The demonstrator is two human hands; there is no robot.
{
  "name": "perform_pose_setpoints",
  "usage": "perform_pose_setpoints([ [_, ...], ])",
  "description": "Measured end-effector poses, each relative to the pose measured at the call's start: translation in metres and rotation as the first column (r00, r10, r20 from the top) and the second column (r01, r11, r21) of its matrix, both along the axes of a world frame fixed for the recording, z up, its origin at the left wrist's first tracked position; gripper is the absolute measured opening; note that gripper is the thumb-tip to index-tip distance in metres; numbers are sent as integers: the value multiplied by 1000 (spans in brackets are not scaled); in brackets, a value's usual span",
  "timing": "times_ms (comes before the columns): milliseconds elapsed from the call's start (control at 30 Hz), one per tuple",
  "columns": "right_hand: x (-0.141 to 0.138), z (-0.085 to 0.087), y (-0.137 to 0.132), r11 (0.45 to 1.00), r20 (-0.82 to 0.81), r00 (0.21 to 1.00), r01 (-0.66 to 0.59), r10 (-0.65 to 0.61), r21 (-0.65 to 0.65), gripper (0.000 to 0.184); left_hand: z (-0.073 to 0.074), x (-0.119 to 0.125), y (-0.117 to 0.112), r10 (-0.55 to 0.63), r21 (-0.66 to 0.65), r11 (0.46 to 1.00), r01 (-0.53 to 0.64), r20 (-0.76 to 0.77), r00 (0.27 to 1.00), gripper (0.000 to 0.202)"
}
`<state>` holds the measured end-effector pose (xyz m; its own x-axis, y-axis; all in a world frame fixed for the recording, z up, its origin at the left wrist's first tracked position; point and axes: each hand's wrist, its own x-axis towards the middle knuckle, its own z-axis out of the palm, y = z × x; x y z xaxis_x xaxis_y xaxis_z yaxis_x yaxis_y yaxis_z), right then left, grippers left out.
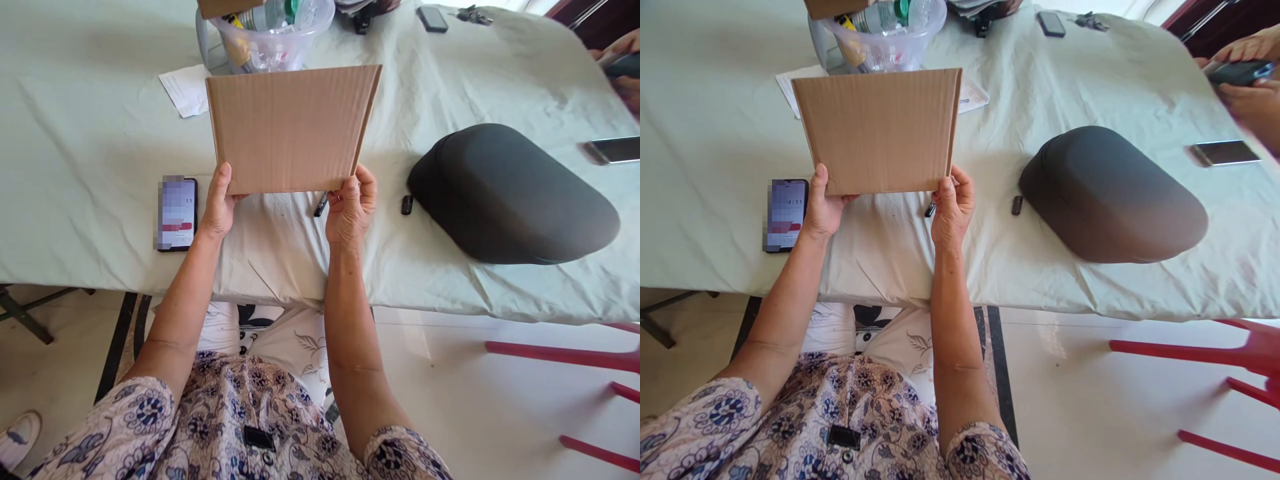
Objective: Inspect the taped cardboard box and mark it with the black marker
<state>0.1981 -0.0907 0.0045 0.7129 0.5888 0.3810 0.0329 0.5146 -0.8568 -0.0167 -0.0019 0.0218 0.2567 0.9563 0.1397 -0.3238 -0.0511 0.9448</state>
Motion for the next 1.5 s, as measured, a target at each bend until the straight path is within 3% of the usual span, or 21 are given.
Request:
perform_pose_setpoints([
  [167,2,-11,5,1000,127,992,0,-1,3,45,-3,-2,3,20,-70,997,-21,-17,1000,77],
  [300,8,-20,6,994,210,973,107,-97,-38,54,-1,-2,-1,-91,-92,992,85,-64,994,77],
  [400,9,-22,4,975,316,932,210,-180,-66,70,2,-1,-7,-185,-107,979,174,-98,978,80],
  [533,3,-22,1,943,465,856,311,-224,-117,100,2,2,-11,-223,-116,971,208,-141,964,84],
  [800,-19,-17,0,902,521,814,395,-256,-174,127,-2,13,-20,-158,141,974,177,-137,978,77],
  [933,-22,-16,-2,875,527,790,456,-313,-164,106,-3,16,-22,-11,212,977,30,-87,996,75],
  [1133,-25,-11,-4,879,480,780,475,-401,-37,60,-2,16,-14,204,178,965,-193,-43,978,78],
  [1300,-32,-4,-5,906,446,816,423,-367,-28,50,-7,9,-4,381,214,907,-364,-44,924,93],
  [1500,-32,0,-5,934,374,874,353,-310,-48,46,-3,1,-6,464,360,851,-383,-172,869,92],
])
